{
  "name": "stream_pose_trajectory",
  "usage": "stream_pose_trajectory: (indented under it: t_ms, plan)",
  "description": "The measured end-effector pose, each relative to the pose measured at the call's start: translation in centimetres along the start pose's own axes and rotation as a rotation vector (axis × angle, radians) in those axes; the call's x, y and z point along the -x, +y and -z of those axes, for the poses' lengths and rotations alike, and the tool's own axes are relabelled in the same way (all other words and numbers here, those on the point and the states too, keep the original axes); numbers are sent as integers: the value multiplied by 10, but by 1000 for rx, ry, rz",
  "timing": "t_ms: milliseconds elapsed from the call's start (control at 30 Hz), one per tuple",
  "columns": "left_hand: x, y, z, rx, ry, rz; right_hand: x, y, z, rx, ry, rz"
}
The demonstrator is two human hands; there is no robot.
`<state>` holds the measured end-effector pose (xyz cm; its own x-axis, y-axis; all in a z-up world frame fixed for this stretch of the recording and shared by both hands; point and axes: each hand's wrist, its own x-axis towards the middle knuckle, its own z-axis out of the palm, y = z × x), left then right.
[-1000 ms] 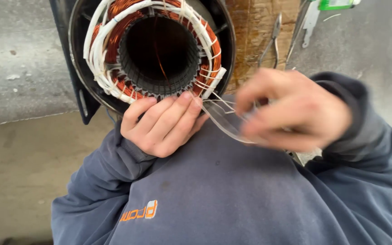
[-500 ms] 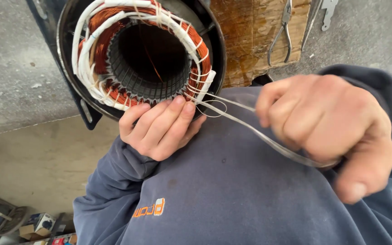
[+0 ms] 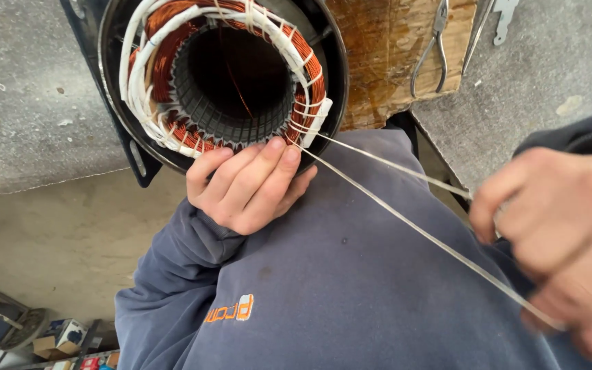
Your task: Lacing and tying copper windings in an electric motor stator using string to secure them.
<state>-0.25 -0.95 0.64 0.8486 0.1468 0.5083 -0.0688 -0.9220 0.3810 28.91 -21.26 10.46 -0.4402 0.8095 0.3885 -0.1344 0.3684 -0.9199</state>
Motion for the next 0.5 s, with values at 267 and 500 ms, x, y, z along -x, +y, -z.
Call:
stream_pose_trajectory:
  t_ms: [267, 500]
  plan:
    - [-1, 1, 1, -28, 43, -17, 16, 1, -12, 252, 8, -1063]
    - [-1, 4, -1, -47, 82, 15, -75, 5, 13, 853, 264, -1325]
